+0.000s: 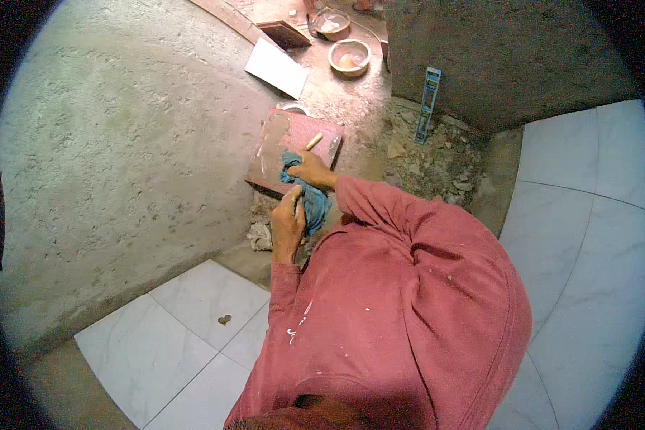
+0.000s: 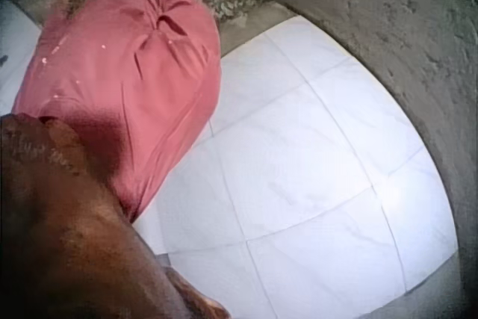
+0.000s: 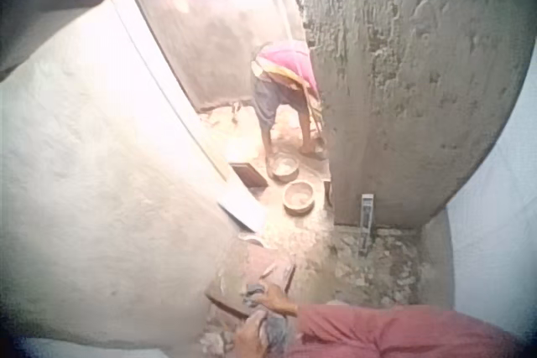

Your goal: The person applies mortar to the back of a tile using a trowel, then uses a cloth to wipe the surface of a previously laid tile before returning to apply more mortar.

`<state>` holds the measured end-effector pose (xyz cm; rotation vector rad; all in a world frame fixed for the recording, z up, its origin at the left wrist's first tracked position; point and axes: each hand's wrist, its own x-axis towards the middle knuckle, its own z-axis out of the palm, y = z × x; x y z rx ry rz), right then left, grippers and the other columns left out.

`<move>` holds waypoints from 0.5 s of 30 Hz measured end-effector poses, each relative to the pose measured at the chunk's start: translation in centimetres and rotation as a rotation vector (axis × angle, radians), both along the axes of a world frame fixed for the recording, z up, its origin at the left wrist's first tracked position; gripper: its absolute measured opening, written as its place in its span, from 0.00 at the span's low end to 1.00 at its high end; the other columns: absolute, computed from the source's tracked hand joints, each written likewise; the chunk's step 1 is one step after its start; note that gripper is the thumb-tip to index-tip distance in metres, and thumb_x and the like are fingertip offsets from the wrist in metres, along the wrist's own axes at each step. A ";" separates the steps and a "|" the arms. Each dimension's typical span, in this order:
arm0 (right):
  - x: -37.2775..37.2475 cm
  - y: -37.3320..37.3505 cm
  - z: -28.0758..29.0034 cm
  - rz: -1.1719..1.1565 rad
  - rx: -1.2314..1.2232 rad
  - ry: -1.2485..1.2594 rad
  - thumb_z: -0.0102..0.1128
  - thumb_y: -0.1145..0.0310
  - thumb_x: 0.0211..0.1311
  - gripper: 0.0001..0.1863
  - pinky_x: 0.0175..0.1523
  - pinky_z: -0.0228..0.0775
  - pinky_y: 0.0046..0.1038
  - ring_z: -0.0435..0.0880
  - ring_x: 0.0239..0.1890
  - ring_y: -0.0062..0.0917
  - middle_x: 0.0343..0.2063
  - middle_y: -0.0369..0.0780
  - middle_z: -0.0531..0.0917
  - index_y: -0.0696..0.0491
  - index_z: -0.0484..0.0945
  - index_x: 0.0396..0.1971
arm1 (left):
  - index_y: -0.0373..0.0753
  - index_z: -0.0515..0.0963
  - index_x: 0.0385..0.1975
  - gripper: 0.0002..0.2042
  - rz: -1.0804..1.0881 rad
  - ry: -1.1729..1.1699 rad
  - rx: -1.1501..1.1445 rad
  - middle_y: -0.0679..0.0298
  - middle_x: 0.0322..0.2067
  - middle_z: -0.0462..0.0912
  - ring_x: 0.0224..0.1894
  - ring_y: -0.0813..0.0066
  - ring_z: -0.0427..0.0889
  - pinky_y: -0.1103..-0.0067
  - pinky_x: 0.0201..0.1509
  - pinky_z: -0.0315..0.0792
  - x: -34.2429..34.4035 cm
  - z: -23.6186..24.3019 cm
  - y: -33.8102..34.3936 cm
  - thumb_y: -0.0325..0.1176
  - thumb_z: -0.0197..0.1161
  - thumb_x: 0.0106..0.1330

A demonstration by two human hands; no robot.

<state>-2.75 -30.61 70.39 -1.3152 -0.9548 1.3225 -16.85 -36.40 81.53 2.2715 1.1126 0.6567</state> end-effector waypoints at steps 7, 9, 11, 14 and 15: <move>9.0 -4.3 -13.0 -0.085 -0.223 -0.417 0.68 0.59 0.50 0.28 0.51 0.74 0.37 0.83 0.45 0.43 0.43 0.52 0.84 0.59 0.78 0.50 | 0.45 0.76 0.60 0.30 0.295 0.205 -0.226 0.45 0.70 0.57 0.72 0.50 0.56 0.64 0.74 0.54 -8.6 -0.5 -1.7 0.16 0.49 0.56; 10.8 -6.6 -14.2 -0.127 -0.241 -0.583 0.68 0.58 0.51 0.29 0.53 0.72 0.40 0.81 0.48 0.49 0.44 0.53 0.83 0.57 0.77 0.52 | 0.46 0.74 0.62 0.29 0.426 0.563 -0.321 0.43 0.72 0.51 0.75 0.45 0.48 0.62 0.76 0.47 -16.5 -5.6 -3.6 0.22 0.52 0.57; 12.7 -8.5 -14.0 -0.102 -0.306 -0.783 0.68 0.57 0.52 0.31 0.57 0.70 0.41 0.79 0.53 0.51 0.48 0.54 0.81 0.56 0.76 0.55 | 0.45 0.74 0.62 0.27 0.514 0.835 -0.469 0.40 0.70 0.53 0.73 0.41 0.50 0.59 0.76 0.48 -22.2 -7.7 -6.7 0.28 0.56 0.58; 17.5 -11.3 -16.5 -0.037 -0.563 -0.793 0.69 0.54 0.53 0.37 0.65 0.64 0.42 0.71 0.63 0.48 0.63 0.55 0.70 0.54 0.71 0.62 | 0.43 0.75 0.61 0.26 0.524 0.777 -0.660 0.37 0.67 0.60 0.69 0.38 0.58 0.59 0.74 0.52 -29.2 -11.4 -10.2 0.30 0.56 0.58; 17.8 -12.3 -17.4 -0.047 -0.589 -0.840 0.69 0.52 0.54 0.39 0.67 0.61 0.42 0.67 0.66 0.48 0.66 0.54 0.67 0.53 0.68 0.64 | 0.42 0.75 0.61 0.26 0.525 0.722 -0.706 0.36 0.65 0.62 0.67 0.38 0.61 0.59 0.73 0.54 -31.1 -11.7 -10.9 0.30 0.56 0.59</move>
